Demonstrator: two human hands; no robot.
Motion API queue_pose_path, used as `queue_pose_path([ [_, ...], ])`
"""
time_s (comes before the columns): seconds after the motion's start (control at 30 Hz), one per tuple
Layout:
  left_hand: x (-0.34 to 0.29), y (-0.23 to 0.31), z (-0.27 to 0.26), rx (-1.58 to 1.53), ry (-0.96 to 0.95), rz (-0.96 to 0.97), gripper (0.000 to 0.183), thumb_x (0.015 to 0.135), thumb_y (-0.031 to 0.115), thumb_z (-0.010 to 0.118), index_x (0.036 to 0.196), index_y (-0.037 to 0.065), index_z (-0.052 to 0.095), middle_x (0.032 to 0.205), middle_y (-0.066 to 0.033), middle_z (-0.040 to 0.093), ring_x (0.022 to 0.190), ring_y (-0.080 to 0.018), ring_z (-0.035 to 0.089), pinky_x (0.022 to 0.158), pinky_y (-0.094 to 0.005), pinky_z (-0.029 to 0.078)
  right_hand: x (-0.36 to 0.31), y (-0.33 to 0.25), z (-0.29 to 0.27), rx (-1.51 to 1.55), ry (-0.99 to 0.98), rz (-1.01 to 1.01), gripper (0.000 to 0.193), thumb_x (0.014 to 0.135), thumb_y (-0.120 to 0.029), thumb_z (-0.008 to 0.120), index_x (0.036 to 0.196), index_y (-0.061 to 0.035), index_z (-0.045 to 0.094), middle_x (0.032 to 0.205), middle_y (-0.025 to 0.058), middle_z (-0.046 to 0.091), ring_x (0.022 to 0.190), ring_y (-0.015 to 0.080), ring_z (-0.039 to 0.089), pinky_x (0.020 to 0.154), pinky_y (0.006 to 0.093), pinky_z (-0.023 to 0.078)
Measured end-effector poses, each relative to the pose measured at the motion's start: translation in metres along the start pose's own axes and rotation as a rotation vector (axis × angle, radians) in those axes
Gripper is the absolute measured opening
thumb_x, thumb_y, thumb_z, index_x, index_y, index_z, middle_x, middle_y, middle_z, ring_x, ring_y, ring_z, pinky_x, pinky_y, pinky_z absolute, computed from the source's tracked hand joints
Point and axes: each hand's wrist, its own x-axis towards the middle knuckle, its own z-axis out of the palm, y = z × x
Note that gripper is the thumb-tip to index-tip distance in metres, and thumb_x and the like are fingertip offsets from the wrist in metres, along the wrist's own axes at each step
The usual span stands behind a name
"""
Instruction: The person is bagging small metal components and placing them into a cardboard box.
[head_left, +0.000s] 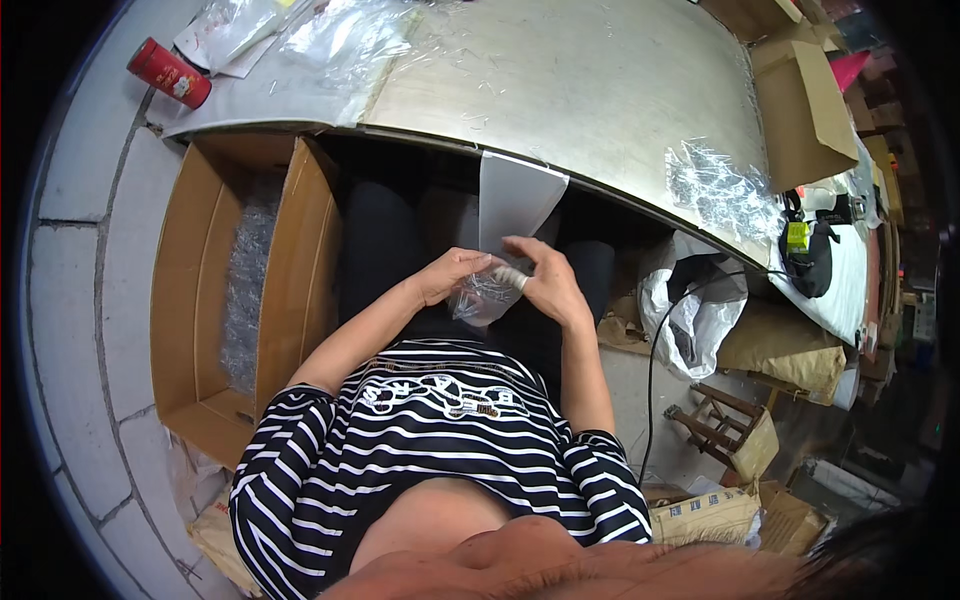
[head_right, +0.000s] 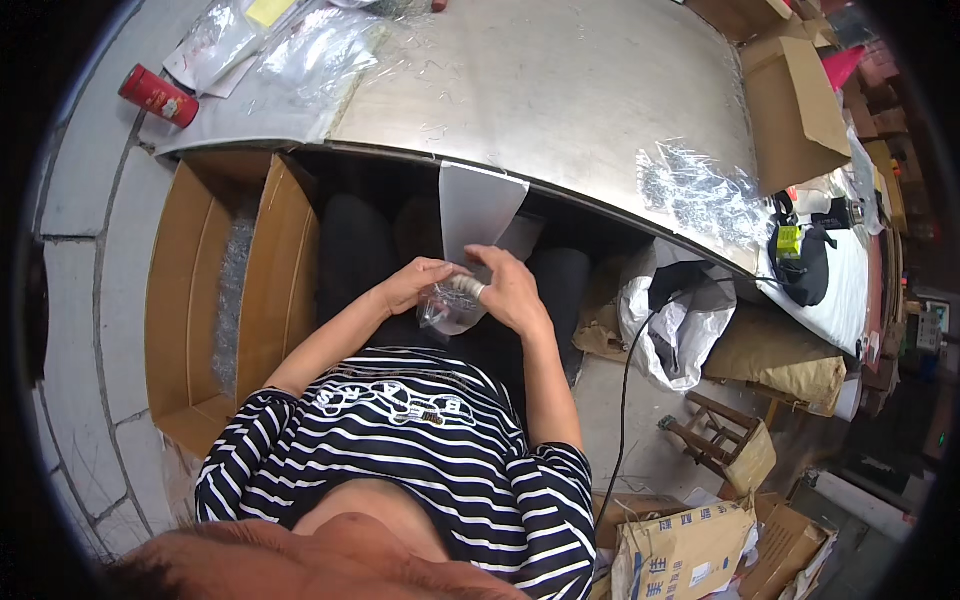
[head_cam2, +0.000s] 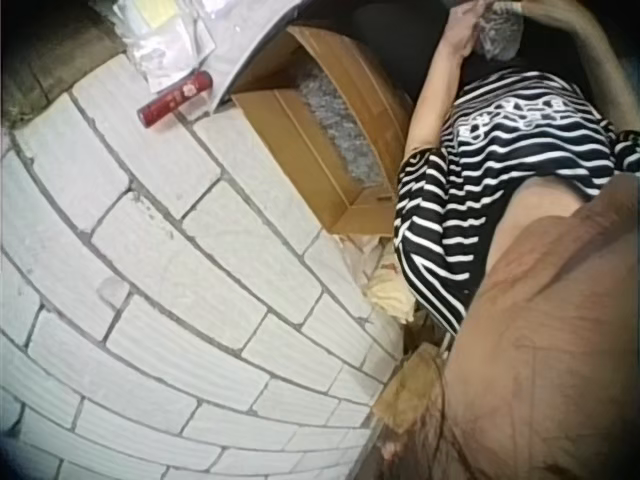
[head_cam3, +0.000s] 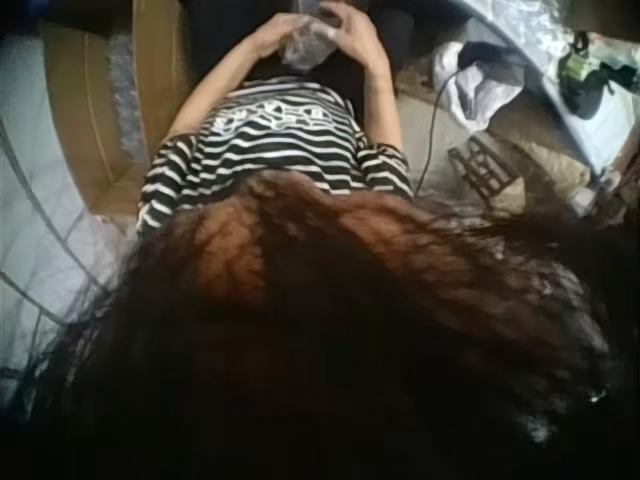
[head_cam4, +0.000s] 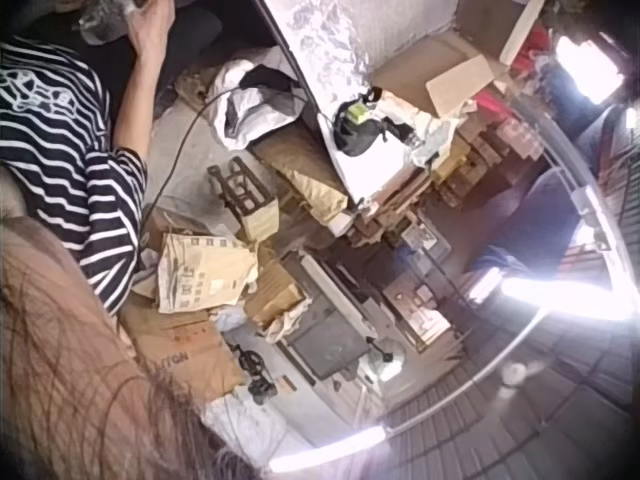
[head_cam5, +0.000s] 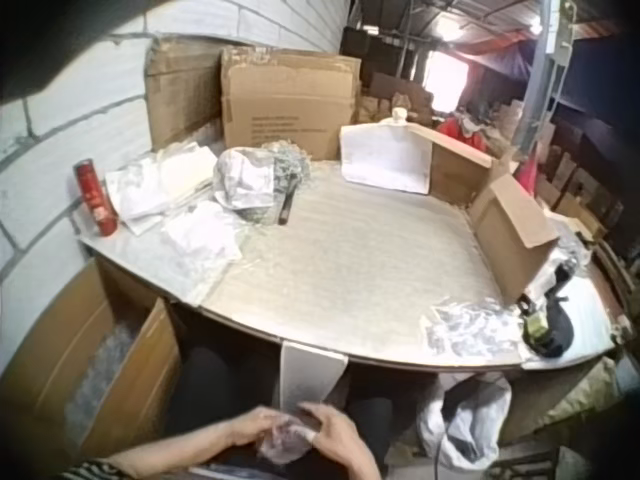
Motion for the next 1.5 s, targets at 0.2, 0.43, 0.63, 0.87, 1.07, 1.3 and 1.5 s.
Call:
queue_pose_path([
  [0.2, -0.010, 0.039, 0.054, 0.202, 0.203, 0.240, 0.033, 0.092, 0.012, 0.060, 0.122, -0.003, 0.059, 0.109, -0.0106, 0.065, 0.088, -0.0160, 0.066, 0.071, -0.0290, 0.058, 0.006, 0.006, 0.004, 0.082, 0.032, 0.043, 0.009, 0.077, -0.002, 0.068, 0.085, 0.0030, 0.068, 0.078, 0.0155, 0.066, 0.071, 0.0244, 0.064, 0.066, 0.0333, 0.049],
  [0.43, -0.016, 0.048, 0.036, 0.562, 0.190, 0.118, 0.013, 0.088, 0.008, 0.063, 0.084, -0.003, 0.069, 0.066, -0.0046, 0.064, 0.055, -0.0098, 0.059, 0.052, -0.0225, 0.047, 0.016, -0.006, -0.026, 0.052, 0.245, -0.066, 0.005, 0.077, -0.003, 0.066, 0.081, -0.0012, 0.068, 0.075, 0.0142, 0.063, 0.070, 0.0295, 0.063, 0.064, 0.0373, 0.049],
  [0.63, -0.043, 0.096, 0.065, 0.815, 0.073, 0.241, 0.015, 0.088, 0.008, 0.062, 0.080, -0.003, 0.069, 0.061, -0.0003, 0.059, 0.051, -0.0040, 0.048, 0.048, -0.0200, 0.038, 0.020, -0.047, -0.062, 0.079, 0.296, -0.197, 0.006, 0.074, 0.004, 0.065, 0.080, 0.0018, 0.066, 0.071, 0.0092, 0.063, 0.063, 0.0166, 0.060, 0.059, 0.0273, 0.046],
  [0.87, -0.080, 0.116, 0.054, 0.948, 0.007, 0.275, 0.013, 0.085, 0.006, 0.062, 0.079, -0.003, 0.068, 0.066, -0.0018, 0.063, 0.061, -0.0067, 0.054, 0.058, -0.0237, 0.045, 0.031, -0.069, -0.073, 0.136, 0.234, -0.331, 0.005, 0.074, 0.003, 0.065, 0.079, 0.0016, 0.065, 0.071, 0.0088, 0.062, 0.062, 0.0174, 0.059, 0.059, 0.0252, 0.044],
  [1.07, -0.116, 0.124, -0.003, 0.526, 0.470, 0.354, 0.018, 0.089, 0.012, 0.061, 0.084, -0.002, 0.071, 0.064, -0.0020, 0.061, 0.054, -0.0063, 0.052, 0.050, -0.0186, 0.038, 0.051, -0.022, -0.160, 0.258, 0.777, -0.128, 0.011, 0.086, -0.006, 0.068, 0.083, 0.0034, 0.064, 0.069, -0.0015, 0.058, 0.068, 0.0051, 0.049, 0.059, 0.0236, 0.040],
  [1.3, -0.058, 0.172, -0.007, 0.539, 0.482, 0.705, 0.021, 0.093, 0.012, 0.057, 0.091, -0.004, 0.070, 0.079, -0.0064, 0.065, 0.071, -0.0109, 0.061, 0.062, -0.0234, 0.046, 0.108, 0.029, -0.143, -0.922, 0.903, 0.161, 0.028, 0.077, -0.001, 0.066, 0.104, -0.0023, 0.064, 0.106, 0.0157, 0.059, 0.100, 0.0355, 0.058, 0.084, 0.0442, 0.048],
  [1.5, -0.022, 0.220, -0.031, 0.705, 0.655, 0.891, 0.020, 0.092, 0.009, 0.056, 0.084, -0.005, 0.067, 0.075, -0.0056, 0.057, 0.068, -0.0116, 0.052, 0.062, -0.0247, 0.040, 0.223, -0.069, -0.062, -0.404, 0.286, -0.341, 0.033, 0.083, 0.009, 0.052, 0.113, -0.0002, 0.061, 0.119, 0.0184, 0.060, 0.113, 0.0362, 0.056, 0.097, 0.0390, 0.045],
])
